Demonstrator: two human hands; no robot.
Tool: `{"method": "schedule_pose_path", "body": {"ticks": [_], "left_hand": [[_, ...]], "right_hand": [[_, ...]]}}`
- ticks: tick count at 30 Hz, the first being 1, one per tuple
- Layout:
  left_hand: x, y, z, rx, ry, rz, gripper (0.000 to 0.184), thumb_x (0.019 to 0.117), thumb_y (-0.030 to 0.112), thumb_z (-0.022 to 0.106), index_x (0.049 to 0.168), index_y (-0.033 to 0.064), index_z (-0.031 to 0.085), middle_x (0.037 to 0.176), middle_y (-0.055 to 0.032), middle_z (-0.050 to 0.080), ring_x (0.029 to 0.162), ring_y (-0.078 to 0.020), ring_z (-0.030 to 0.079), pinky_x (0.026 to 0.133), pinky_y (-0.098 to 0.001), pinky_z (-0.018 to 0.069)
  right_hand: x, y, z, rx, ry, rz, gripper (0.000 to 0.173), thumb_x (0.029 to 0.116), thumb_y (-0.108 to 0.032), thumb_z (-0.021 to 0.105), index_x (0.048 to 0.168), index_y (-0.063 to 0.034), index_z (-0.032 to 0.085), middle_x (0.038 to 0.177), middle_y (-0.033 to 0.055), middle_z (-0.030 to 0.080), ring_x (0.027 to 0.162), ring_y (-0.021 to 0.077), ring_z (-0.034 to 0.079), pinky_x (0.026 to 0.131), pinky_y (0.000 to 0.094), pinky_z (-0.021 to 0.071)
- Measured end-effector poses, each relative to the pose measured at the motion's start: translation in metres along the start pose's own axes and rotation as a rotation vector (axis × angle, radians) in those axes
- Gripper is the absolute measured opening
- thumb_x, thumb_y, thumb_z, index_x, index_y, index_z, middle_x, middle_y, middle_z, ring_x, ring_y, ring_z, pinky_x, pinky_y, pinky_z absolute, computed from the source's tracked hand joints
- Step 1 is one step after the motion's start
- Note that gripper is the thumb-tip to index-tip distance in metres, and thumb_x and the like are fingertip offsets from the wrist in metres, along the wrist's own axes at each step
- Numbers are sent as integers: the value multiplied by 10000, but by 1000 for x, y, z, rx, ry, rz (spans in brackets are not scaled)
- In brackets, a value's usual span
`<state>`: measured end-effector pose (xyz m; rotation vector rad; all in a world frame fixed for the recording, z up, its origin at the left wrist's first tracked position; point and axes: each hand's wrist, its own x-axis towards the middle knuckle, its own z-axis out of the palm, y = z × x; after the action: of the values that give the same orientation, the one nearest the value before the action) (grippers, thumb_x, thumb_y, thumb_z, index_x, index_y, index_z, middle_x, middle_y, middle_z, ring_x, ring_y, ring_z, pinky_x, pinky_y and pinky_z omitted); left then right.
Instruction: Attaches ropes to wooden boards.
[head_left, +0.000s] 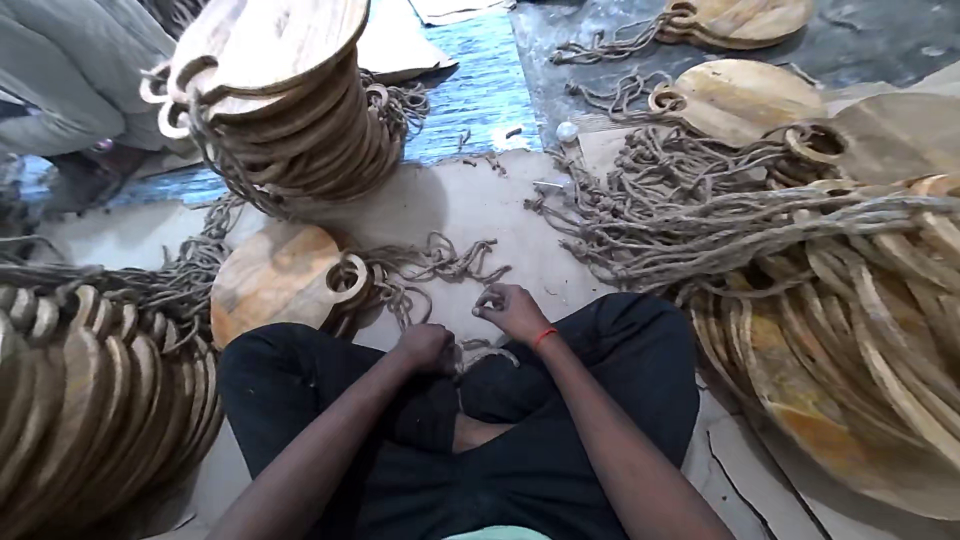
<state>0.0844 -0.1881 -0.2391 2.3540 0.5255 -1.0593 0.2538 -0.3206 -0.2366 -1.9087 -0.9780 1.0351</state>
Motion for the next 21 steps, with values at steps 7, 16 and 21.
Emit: {"method": "schedule_pose_path", "body": {"ticks": [7,16,21], "left_hand": [[16,4,6,-19,-73,33,440,906,442,743,1168,90,714,1173,-191,703,1132,-413,651,942,-696,476],[8,-10,-17,-902,319,136,337,1063,244,508,1346,62,517,939,-78,697,605,-127,588,548,-305,491],[26,5,-21,-898,462,152,318,1019,273,621,1259,73,682,877,-32,668,643,-82,573,612,-281,511]], "right_hand": [[15,-1,14,-300,-459,63,251,988,-214,681,1180,-61,730,1128,143,729,1056,277,692,985,502,521],[25,-1,7,-48,-222,8,338,979,-267,686,1251,-69,654,1102,130,723,948,252,723,904,462,578],[26,-6,-23,-65,-143,131,378,964,-238,706,1295,-61,661,1165,159,705,999,279,702,949,491,547]]}}
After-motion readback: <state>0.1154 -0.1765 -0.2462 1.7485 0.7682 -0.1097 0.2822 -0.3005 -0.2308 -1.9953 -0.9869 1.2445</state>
